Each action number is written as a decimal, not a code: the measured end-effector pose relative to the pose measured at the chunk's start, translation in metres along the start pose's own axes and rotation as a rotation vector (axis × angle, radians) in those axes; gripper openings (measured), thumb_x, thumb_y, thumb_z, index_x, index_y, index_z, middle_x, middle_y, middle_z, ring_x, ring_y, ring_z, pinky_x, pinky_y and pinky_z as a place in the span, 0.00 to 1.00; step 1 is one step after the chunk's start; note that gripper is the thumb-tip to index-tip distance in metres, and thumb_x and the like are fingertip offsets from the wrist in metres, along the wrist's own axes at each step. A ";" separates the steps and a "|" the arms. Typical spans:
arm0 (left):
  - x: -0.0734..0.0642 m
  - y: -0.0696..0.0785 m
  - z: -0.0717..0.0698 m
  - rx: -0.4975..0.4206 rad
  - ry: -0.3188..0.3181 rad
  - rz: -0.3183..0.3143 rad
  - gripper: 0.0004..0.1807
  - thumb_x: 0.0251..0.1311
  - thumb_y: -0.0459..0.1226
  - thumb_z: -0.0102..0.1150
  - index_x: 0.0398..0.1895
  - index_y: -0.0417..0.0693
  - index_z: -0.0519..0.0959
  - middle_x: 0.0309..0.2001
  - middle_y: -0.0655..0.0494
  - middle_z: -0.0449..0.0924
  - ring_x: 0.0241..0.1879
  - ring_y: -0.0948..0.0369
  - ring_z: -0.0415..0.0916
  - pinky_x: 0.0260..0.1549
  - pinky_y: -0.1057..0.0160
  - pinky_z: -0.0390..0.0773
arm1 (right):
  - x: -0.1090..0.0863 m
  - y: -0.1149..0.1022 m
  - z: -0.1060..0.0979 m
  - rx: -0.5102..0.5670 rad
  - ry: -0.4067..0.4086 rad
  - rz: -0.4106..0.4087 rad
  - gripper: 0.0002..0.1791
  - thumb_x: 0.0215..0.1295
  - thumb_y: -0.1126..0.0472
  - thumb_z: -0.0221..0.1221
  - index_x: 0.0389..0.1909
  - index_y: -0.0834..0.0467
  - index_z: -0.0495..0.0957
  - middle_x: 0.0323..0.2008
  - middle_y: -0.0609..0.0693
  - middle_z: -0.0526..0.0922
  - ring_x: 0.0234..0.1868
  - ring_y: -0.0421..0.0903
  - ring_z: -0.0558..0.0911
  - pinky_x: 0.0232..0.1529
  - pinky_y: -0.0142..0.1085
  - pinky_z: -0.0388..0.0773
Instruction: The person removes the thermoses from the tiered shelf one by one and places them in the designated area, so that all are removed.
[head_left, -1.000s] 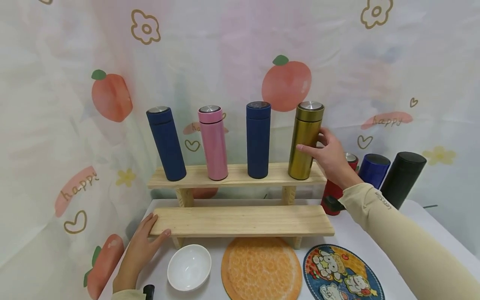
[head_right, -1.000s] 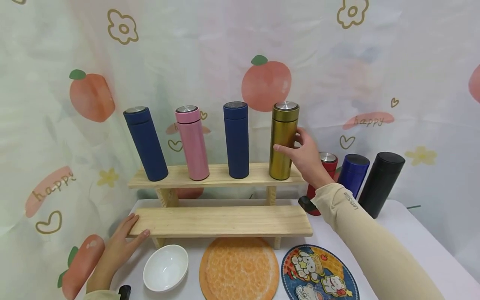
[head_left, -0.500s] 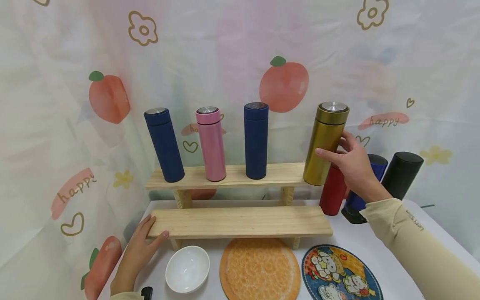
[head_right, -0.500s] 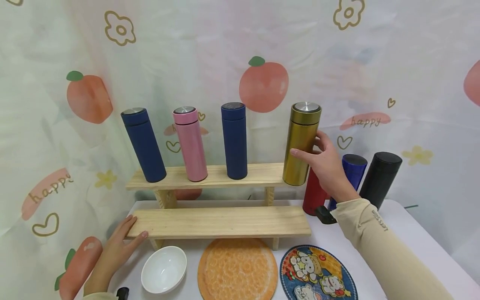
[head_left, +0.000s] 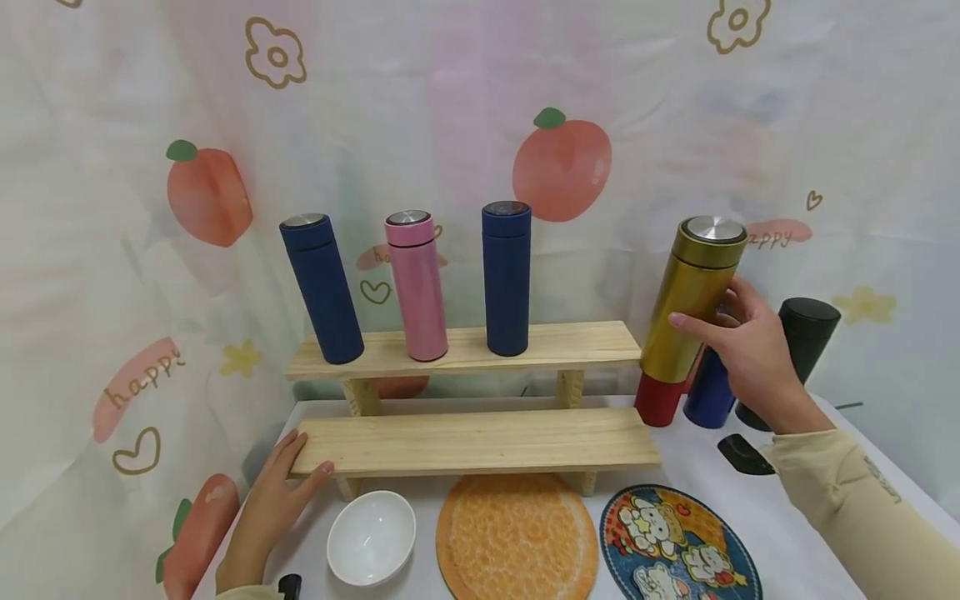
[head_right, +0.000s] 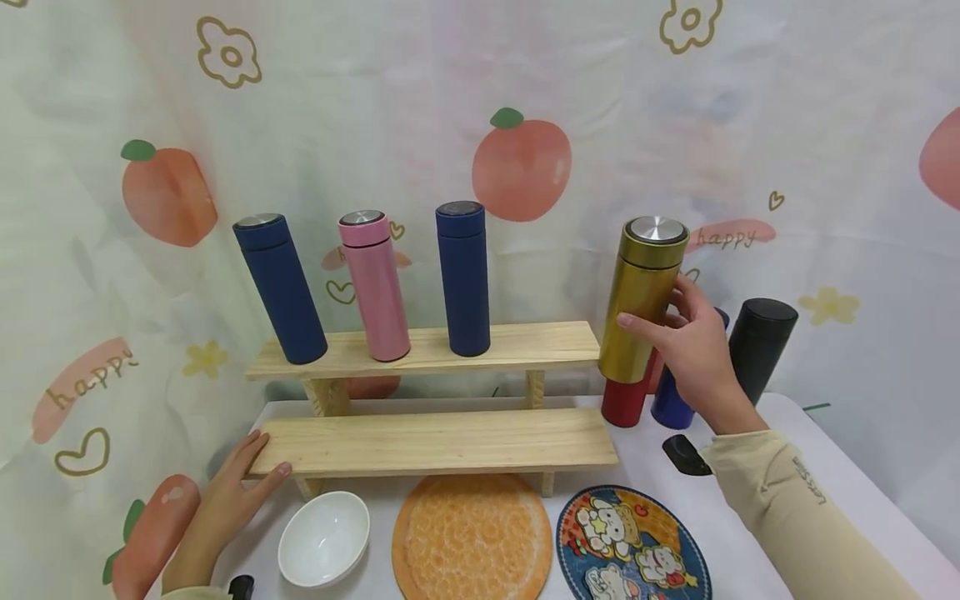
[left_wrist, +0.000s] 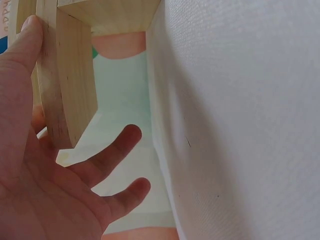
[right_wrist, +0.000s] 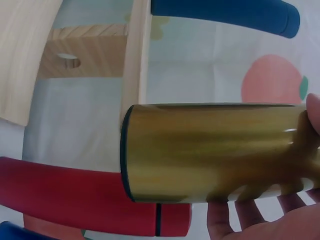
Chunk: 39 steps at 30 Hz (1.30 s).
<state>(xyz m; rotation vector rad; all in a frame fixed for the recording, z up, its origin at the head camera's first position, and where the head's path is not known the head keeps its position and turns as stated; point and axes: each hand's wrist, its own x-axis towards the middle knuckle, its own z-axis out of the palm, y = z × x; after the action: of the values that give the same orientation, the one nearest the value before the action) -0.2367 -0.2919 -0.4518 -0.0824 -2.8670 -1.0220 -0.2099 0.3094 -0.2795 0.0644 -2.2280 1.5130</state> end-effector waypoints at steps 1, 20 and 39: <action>0.000 0.000 0.000 0.001 0.003 0.004 0.51 0.74 0.61 0.61 0.84 0.35 0.56 0.85 0.34 0.46 0.81 0.32 0.47 0.74 0.30 0.55 | -0.002 0.001 -0.001 -0.006 0.003 0.003 0.45 0.78 0.50 0.64 0.87 0.40 0.50 0.83 0.61 0.57 0.79 0.71 0.60 0.74 0.71 0.56; -0.001 -0.004 -0.001 -0.003 0.054 0.049 0.49 0.74 0.57 0.63 0.82 0.33 0.58 0.83 0.34 0.49 0.80 0.31 0.50 0.73 0.29 0.56 | -0.025 0.048 -0.001 -0.042 0.011 0.093 0.49 0.77 0.48 0.65 0.88 0.50 0.47 0.82 0.69 0.55 0.77 0.78 0.58 0.70 0.78 0.55; 0.000 -0.001 0.000 -0.004 0.045 0.034 0.49 0.74 0.58 0.63 0.83 0.34 0.58 0.84 0.35 0.49 0.80 0.33 0.49 0.74 0.29 0.56 | -0.044 0.095 0.009 -0.049 -0.050 0.189 0.53 0.77 0.52 0.66 0.86 0.64 0.41 0.82 0.74 0.48 0.79 0.79 0.52 0.68 0.78 0.57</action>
<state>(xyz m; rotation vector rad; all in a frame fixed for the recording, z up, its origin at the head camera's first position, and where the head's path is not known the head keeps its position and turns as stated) -0.2363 -0.2927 -0.4523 -0.1057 -2.8133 -1.0100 -0.2001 0.3301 -0.3820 -0.1283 -2.3668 1.5673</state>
